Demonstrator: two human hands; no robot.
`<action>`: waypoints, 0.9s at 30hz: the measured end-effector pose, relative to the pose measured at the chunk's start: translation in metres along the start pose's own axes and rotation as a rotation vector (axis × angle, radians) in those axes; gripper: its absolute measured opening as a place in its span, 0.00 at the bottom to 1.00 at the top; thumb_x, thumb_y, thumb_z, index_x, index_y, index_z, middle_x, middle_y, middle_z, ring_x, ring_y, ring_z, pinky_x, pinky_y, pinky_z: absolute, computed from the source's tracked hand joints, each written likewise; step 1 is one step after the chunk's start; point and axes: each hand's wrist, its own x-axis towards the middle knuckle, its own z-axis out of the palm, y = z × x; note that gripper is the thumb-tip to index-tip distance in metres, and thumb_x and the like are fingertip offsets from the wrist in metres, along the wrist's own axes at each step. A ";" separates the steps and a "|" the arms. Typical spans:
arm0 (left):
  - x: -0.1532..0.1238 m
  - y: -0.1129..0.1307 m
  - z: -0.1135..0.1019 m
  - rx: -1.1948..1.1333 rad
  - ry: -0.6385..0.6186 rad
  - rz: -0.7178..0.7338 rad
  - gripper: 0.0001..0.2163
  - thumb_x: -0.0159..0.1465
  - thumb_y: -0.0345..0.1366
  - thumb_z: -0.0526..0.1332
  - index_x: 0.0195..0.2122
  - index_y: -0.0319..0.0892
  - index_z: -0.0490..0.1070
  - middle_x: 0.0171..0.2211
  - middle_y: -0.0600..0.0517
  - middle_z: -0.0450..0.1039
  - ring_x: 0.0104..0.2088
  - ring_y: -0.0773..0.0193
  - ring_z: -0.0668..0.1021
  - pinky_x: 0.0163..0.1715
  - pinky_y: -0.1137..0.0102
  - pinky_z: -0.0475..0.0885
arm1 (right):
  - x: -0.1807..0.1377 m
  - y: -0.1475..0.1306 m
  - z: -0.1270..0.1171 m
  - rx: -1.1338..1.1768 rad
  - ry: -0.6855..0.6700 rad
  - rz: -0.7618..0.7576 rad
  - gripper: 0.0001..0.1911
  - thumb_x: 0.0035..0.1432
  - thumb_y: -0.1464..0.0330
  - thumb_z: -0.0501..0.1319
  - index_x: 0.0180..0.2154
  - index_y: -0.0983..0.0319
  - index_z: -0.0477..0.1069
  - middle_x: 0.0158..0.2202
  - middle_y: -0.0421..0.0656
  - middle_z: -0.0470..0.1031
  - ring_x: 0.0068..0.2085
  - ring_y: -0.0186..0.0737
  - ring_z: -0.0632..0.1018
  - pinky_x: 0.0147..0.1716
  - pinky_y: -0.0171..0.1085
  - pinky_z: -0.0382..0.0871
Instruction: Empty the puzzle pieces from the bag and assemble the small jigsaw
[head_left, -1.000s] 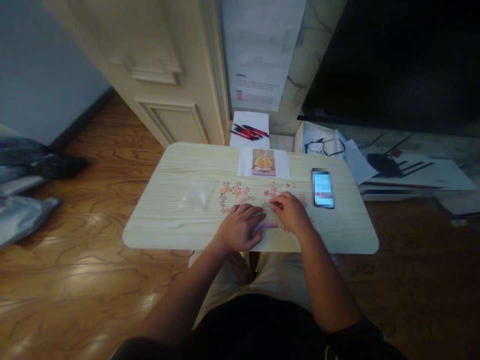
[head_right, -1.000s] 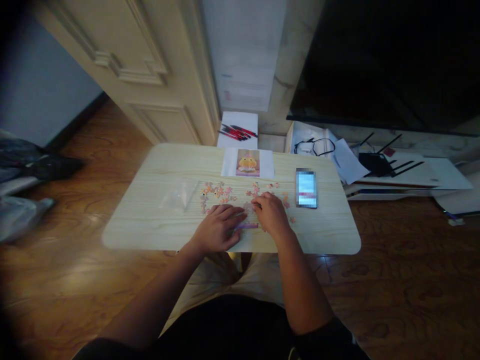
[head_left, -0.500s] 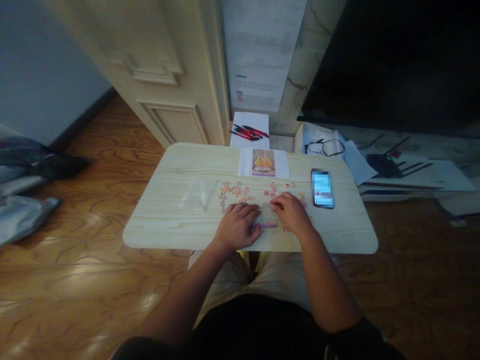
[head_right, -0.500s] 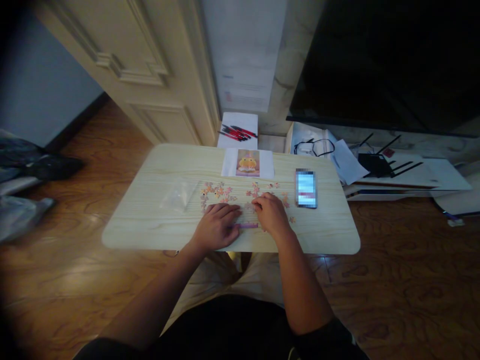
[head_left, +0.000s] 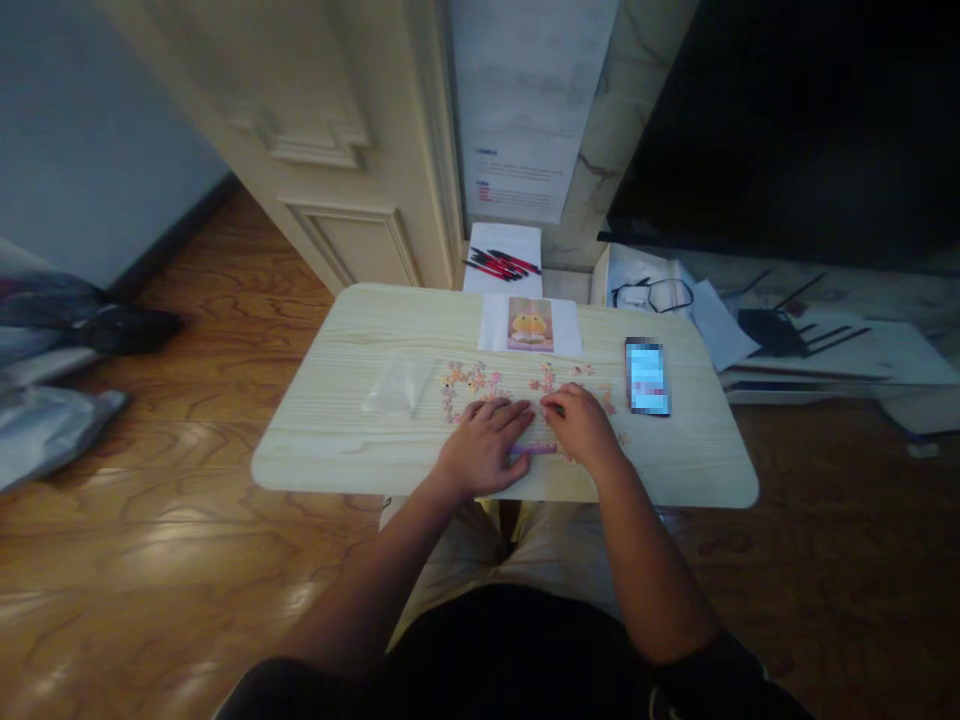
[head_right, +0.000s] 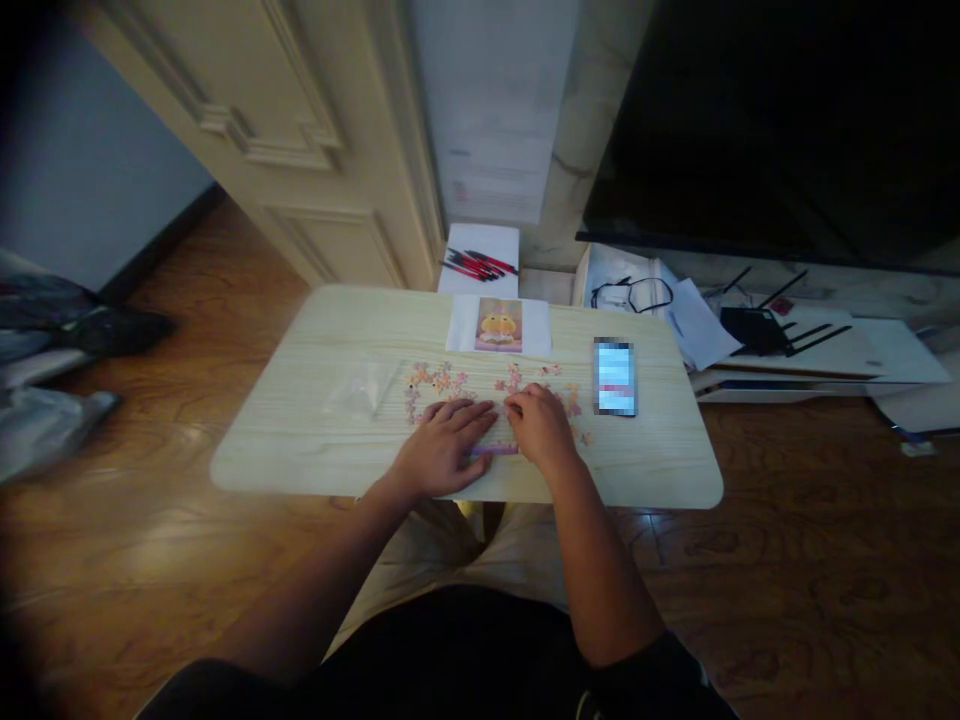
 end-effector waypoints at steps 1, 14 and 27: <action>0.002 0.000 -0.001 -0.007 0.005 -0.005 0.28 0.66 0.48 0.61 0.66 0.48 0.67 0.66 0.48 0.68 0.65 0.44 0.66 0.63 0.49 0.59 | 0.001 0.001 0.000 0.002 -0.003 0.001 0.08 0.64 0.72 0.66 0.44 0.59 0.81 0.44 0.45 0.78 0.49 0.43 0.77 0.53 0.39 0.68; 0.067 -0.007 -0.009 0.080 -0.030 -0.123 0.08 0.65 0.38 0.62 0.40 0.46 0.81 0.44 0.46 0.80 0.48 0.51 0.76 0.47 0.57 0.66 | 0.004 -0.002 -0.004 -0.053 -0.065 0.010 0.07 0.64 0.70 0.66 0.43 0.58 0.81 0.44 0.46 0.79 0.49 0.45 0.77 0.49 0.39 0.66; 0.050 -0.034 -0.022 0.100 0.114 -0.284 0.12 0.67 0.39 0.61 0.49 0.48 0.80 0.47 0.47 0.80 0.47 0.51 0.77 0.48 0.56 0.67 | 0.002 0.006 0.002 -0.015 -0.006 -0.025 0.08 0.65 0.69 0.65 0.44 0.56 0.83 0.42 0.45 0.80 0.47 0.43 0.77 0.50 0.38 0.67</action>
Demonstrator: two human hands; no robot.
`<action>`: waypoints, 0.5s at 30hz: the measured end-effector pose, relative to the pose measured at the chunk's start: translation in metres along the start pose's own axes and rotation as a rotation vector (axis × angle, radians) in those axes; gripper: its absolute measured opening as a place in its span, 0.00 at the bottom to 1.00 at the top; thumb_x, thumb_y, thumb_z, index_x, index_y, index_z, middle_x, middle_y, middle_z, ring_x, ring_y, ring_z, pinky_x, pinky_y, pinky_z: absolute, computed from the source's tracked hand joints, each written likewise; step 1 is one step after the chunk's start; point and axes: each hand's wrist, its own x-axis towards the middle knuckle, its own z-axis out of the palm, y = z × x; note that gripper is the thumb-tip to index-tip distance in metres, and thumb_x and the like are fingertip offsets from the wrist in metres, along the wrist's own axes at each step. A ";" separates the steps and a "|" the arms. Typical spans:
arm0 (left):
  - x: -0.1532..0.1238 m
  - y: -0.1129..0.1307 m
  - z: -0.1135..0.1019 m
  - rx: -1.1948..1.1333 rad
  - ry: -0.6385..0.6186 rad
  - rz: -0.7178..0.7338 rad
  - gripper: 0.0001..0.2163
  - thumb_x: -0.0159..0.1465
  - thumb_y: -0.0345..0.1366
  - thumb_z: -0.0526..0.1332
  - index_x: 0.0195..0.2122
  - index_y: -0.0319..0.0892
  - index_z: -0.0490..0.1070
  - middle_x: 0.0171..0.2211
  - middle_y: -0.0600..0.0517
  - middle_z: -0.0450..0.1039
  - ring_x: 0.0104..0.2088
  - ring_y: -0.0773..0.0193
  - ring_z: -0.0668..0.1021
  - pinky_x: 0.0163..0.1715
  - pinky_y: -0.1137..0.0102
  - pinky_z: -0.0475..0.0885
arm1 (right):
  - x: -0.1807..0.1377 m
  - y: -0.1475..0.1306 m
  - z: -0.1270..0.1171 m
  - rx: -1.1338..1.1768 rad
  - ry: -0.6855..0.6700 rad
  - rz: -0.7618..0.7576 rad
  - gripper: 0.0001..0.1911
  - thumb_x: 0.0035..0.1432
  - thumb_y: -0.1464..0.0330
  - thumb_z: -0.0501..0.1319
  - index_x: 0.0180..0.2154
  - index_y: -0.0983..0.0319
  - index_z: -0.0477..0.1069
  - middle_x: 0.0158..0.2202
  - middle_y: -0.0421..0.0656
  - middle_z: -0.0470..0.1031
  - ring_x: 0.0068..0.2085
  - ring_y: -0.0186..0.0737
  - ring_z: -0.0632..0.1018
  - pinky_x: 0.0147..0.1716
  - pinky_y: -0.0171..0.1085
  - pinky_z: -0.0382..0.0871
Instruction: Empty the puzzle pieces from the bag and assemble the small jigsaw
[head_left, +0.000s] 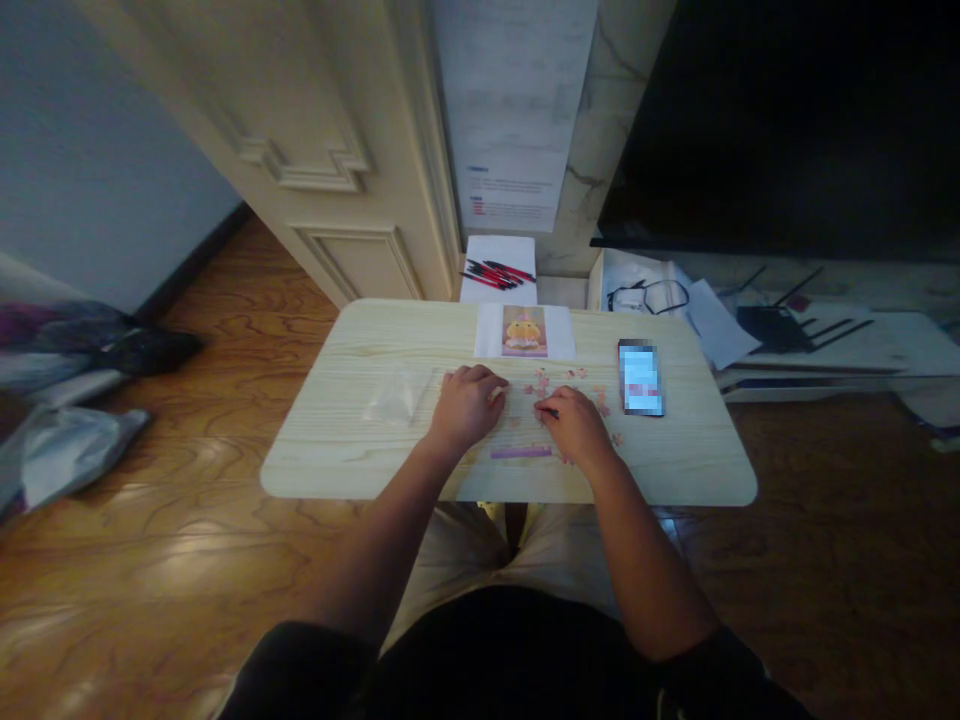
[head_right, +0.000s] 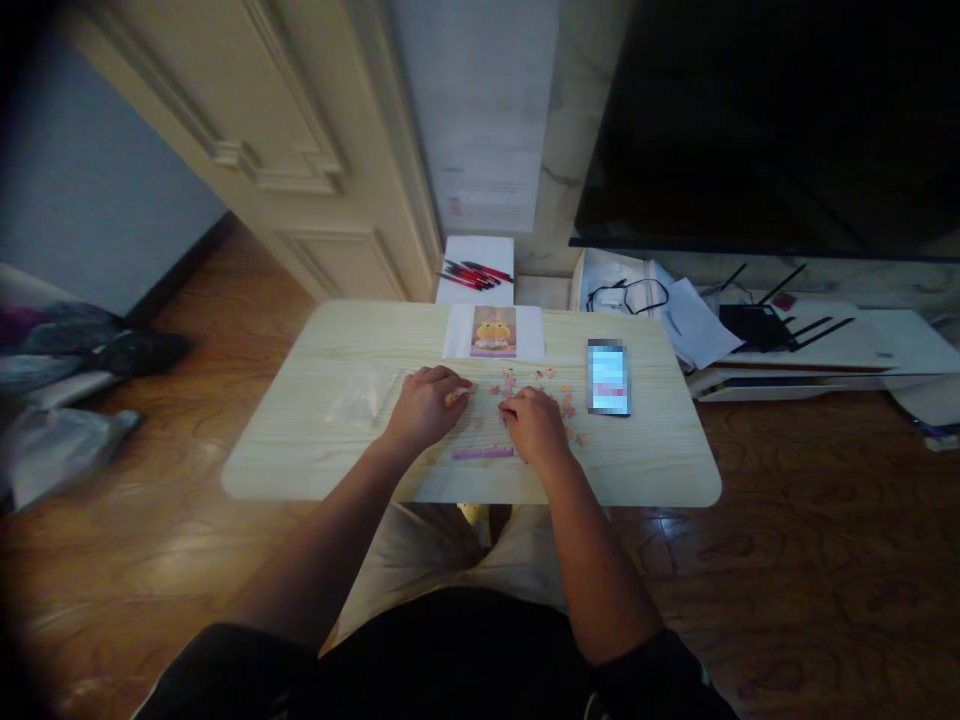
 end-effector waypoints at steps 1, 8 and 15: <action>-0.005 0.001 0.000 -0.011 -0.012 0.032 0.11 0.67 0.40 0.62 0.47 0.48 0.81 0.47 0.47 0.79 0.47 0.51 0.77 0.49 0.56 0.67 | -0.001 0.002 0.000 0.010 0.011 -0.004 0.08 0.66 0.69 0.65 0.44 0.57 0.83 0.42 0.45 0.80 0.47 0.43 0.77 0.50 0.38 0.67; -0.021 0.005 0.005 -0.024 -0.114 0.132 0.09 0.68 0.41 0.62 0.41 0.48 0.82 0.45 0.47 0.78 0.47 0.52 0.75 0.50 0.56 0.67 | -0.008 0.011 -0.003 0.017 0.014 0.020 0.09 0.65 0.66 0.67 0.46 0.56 0.83 0.45 0.45 0.79 0.48 0.43 0.77 0.50 0.37 0.68; -0.006 0.015 0.016 -0.023 -0.131 0.136 0.09 0.69 0.40 0.62 0.40 0.46 0.82 0.42 0.46 0.77 0.46 0.55 0.75 0.49 0.59 0.68 | -0.009 0.007 -0.005 -0.007 -0.002 -0.005 0.10 0.65 0.67 0.67 0.47 0.56 0.83 0.45 0.45 0.79 0.49 0.44 0.77 0.52 0.38 0.67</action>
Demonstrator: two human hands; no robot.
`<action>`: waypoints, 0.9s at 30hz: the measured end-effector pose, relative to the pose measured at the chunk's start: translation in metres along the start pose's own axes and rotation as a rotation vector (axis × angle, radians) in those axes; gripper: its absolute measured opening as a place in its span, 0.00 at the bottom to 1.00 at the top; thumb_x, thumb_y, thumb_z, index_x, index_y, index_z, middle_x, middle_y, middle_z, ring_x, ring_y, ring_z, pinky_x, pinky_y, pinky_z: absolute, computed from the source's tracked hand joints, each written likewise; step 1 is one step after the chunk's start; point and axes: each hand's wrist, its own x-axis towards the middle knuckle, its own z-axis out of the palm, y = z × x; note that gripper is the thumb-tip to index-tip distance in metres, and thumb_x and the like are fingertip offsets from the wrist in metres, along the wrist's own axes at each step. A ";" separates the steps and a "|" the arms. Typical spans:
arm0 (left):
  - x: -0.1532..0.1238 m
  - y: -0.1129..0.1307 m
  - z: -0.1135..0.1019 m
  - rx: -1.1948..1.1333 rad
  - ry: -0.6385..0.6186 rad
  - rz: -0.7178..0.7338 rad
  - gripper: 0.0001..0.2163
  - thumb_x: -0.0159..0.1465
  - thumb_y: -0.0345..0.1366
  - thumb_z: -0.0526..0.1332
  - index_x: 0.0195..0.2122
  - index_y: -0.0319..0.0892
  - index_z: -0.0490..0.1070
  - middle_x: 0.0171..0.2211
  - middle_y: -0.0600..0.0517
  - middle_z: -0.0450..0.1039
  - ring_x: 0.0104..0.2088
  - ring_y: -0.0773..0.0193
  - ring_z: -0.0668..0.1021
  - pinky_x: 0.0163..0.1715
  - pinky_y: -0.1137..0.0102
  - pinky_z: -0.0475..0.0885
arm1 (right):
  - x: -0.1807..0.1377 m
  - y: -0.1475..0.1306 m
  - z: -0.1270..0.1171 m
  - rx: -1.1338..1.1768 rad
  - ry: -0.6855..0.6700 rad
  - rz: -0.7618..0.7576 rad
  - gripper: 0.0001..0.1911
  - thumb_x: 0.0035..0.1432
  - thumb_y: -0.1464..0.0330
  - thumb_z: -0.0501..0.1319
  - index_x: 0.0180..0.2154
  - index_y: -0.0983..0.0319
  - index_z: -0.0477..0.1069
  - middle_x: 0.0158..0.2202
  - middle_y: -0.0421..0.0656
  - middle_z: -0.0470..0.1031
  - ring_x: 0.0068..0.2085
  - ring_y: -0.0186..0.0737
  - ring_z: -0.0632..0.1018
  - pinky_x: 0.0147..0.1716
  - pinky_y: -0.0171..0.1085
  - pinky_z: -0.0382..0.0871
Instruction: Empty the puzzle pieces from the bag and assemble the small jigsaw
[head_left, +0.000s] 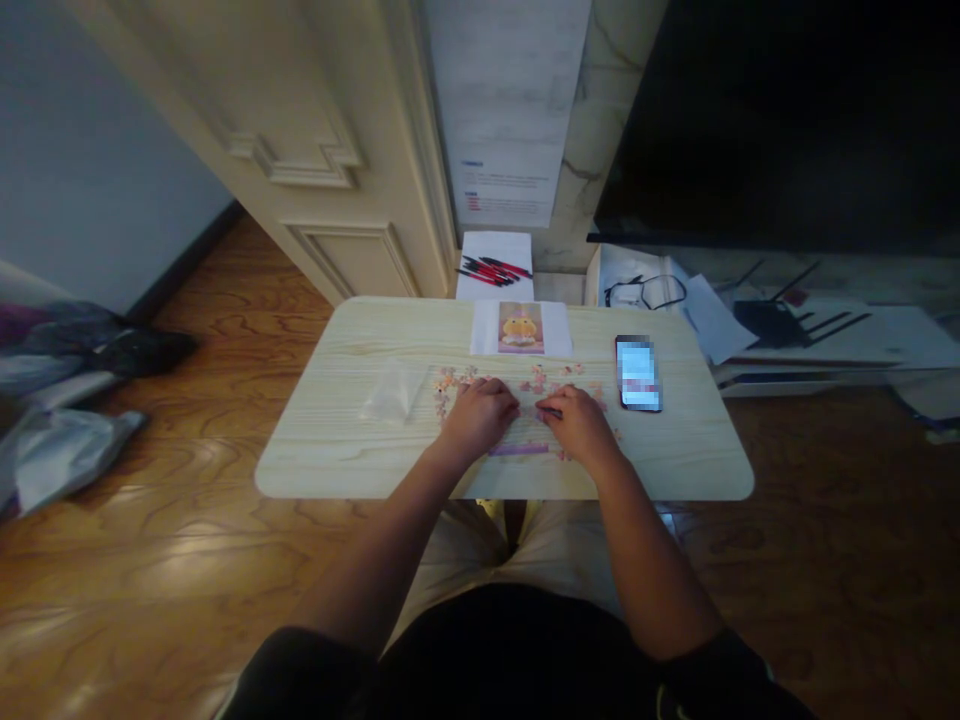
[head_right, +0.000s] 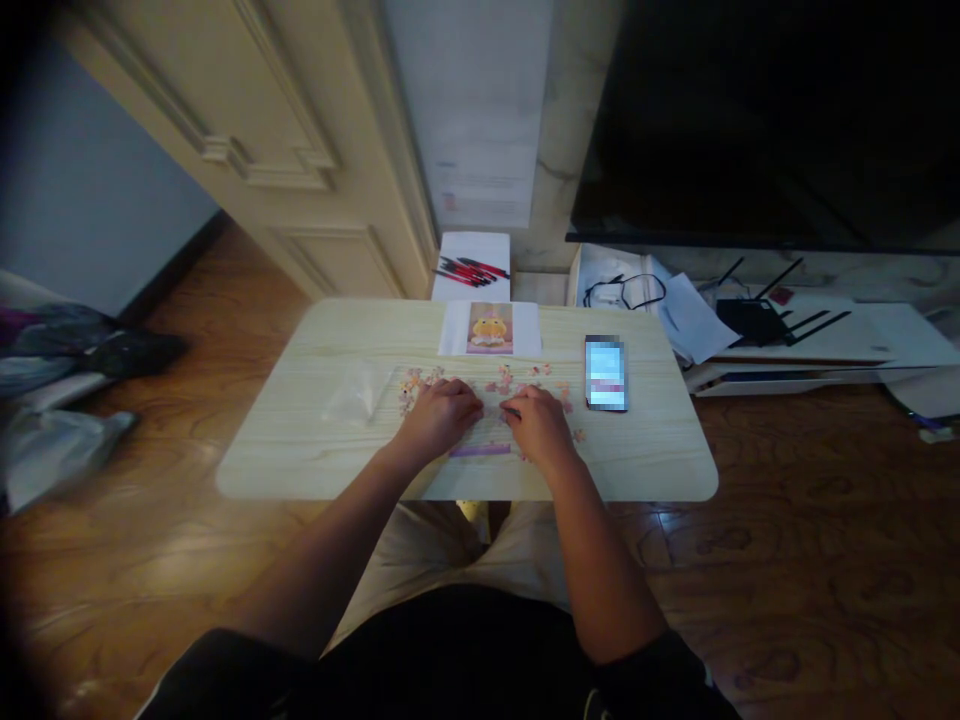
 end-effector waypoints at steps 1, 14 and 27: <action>0.001 0.000 0.001 -0.001 0.003 0.001 0.09 0.69 0.40 0.62 0.40 0.46 0.82 0.42 0.46 0.77 0.46 0.55 0.75 0.49 0.59 0.68 | 0.000 -0.001 -0.001 -0.001 0.000 -0.003 0.10 0.65 0.67 0.67 0.47 0.56 0.83 0.45 0.45 0.79 0.49 0.44 0.77 0.52 0.38 0.68; 0.002 0.001 -0.002 -0.062 -0.007 0.110 0.10 0.71 0.38 0.60 0.45 0.50 0.82 0.44 0.49 0.79 0.45 0.58 0.77 0.51 0.60 0.69 | 0.002 -0.003 -0.003 -0.014 -0.032 0.021 0.10 0.65 0.67 0.66 0.47 0.55 0.83 0.44 0.46 0.79 0.49 0.45 0.77 0.52 0.40 0.68; 0.009 0.006 -0.006 -0.009 -0.030 0.127 0.11 0.68 0.35 0.60 0.38 0.46 0.83 0.37 0.47 0.79 0.39 0.58 0.79 0.49 0.61 0.71 | 0.002 -0.004 -0.003 -0.010 -0.031 0.023 0.10 0.64 0.68 0.67 0.47 0.55 0.83 0.45 0.45 0.80 0.49 0.44 0.78 0.52 0.39 0.68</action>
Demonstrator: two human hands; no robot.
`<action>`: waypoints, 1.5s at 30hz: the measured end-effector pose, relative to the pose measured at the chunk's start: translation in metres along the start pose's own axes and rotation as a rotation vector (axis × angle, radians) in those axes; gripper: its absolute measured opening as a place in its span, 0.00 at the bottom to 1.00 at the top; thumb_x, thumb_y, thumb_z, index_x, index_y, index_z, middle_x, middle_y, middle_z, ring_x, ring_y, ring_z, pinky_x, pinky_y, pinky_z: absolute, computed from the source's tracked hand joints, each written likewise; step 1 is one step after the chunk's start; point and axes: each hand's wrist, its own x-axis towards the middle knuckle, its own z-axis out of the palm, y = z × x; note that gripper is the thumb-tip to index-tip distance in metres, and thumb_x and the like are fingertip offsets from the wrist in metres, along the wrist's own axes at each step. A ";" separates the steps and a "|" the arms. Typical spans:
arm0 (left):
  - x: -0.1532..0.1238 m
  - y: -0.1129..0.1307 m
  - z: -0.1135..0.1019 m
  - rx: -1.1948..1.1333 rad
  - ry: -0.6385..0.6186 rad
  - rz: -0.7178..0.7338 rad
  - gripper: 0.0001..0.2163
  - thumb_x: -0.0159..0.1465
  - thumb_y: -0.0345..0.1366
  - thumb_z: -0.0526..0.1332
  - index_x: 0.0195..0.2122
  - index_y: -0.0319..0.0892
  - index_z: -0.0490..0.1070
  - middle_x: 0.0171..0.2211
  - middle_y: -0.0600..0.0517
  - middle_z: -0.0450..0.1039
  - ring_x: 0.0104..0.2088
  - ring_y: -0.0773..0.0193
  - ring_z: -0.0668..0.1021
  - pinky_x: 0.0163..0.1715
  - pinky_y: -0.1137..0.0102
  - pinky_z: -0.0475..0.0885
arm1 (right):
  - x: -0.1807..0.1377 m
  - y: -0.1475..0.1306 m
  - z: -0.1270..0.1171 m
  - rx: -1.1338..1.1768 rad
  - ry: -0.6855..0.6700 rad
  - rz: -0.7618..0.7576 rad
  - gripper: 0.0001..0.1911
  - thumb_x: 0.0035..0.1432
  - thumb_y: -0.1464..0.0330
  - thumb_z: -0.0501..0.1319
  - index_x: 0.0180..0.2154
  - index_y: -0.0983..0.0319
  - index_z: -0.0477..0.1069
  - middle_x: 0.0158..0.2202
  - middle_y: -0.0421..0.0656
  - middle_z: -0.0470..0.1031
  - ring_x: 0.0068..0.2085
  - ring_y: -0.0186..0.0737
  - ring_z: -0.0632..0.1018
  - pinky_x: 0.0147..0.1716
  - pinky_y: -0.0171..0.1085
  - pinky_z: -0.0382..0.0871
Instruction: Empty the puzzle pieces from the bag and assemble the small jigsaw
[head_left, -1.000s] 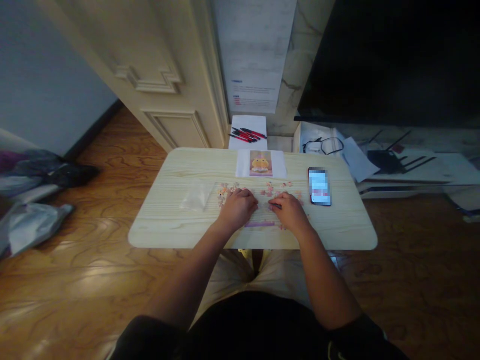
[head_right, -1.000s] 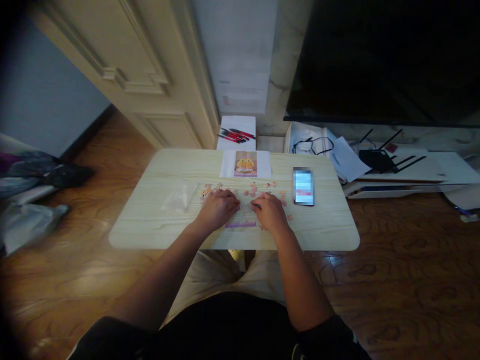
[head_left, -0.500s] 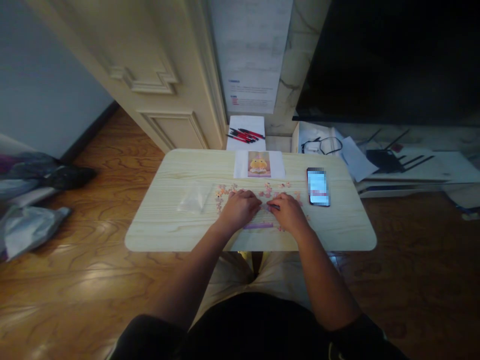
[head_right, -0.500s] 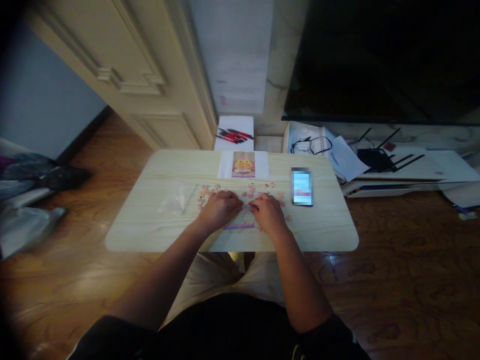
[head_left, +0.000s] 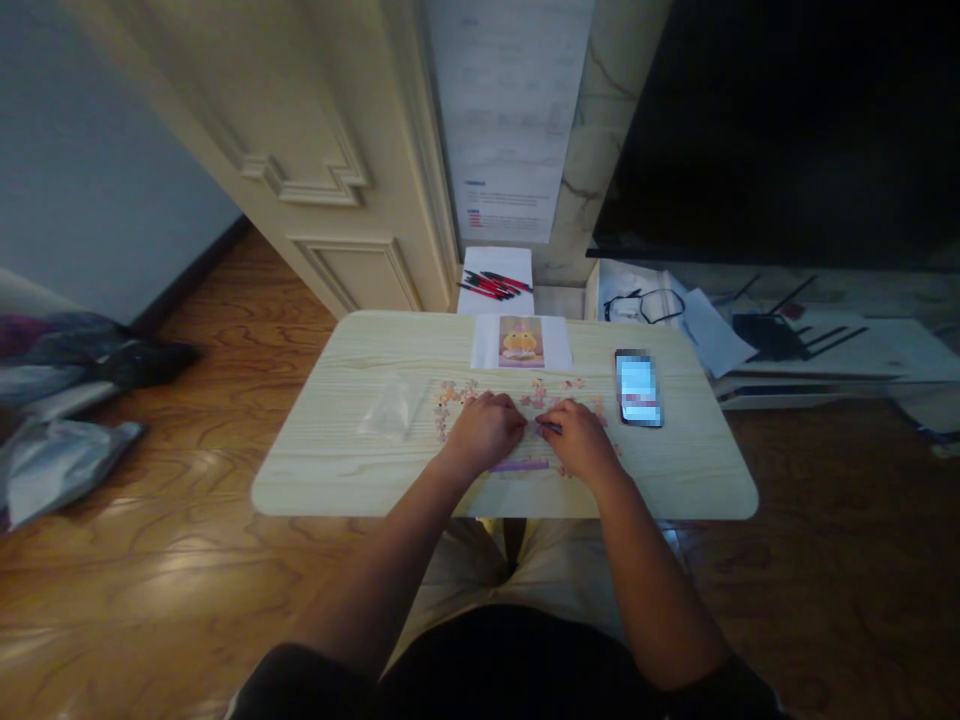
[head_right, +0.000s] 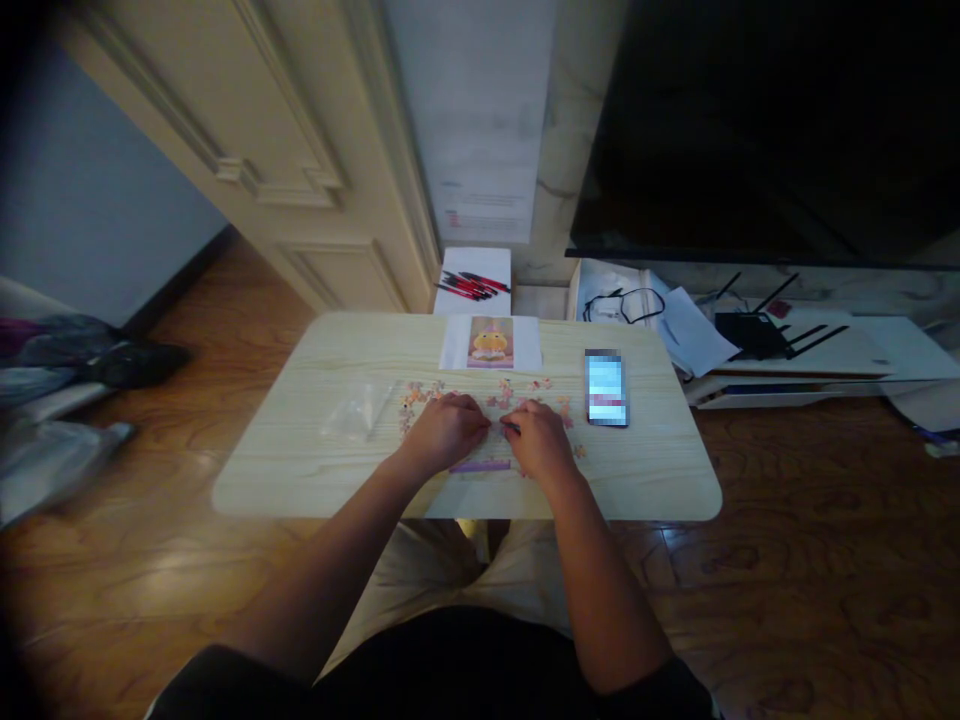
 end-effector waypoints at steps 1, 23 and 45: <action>0.000 0.000 0.000 0.005 -0.003 -0.006 0.11 0.68 0.35 0.59 0.37 0.46 0.83 0.36 0.47 0.79 0.38 0.59 0.79 0.49 0.61 0.71 | 0.000 0.000 0.000 -0.001 0.003 -0.002 0.10 0.64 0.68 0.67 0.47 0.55 0.83 0.45 0.46 0.80 0.49 0.44 0.78 0.52 0.39 0.68; -0.055 0.005 0.017 -0.077 0.147 -0.013 0.19 0.67 0.36 0.59 0.58 0.48 0.75 0.60 0.48 0.75 0.57 0.50 0.73 0.58 0.51 0.66 | -0.018 0.017 0.000 0.193 0.179 -0.029 0.13 0.67 0.71 0.60 0.48 0.58 0.81 0.45 0.46 0.78 0.48 0.44 0.77 0.53 0.41 0.70; -0.053 0.006 0.016 -0.091 0.082 0.019 0.21 0.66 0.36 0.58 0.61 0.45 0.74 0.60 0.48 0.75 0.56 0.48 0.72 0.58 0.52 0.65 | -0.025 0.026 0.016 0.095 0.239 -0.140 0.12 0.65 0.71 0.61 0.46 0.57 0.81 0.45 0.46 0.76 0.51 0.47 0.73 0.57 0.48 0.66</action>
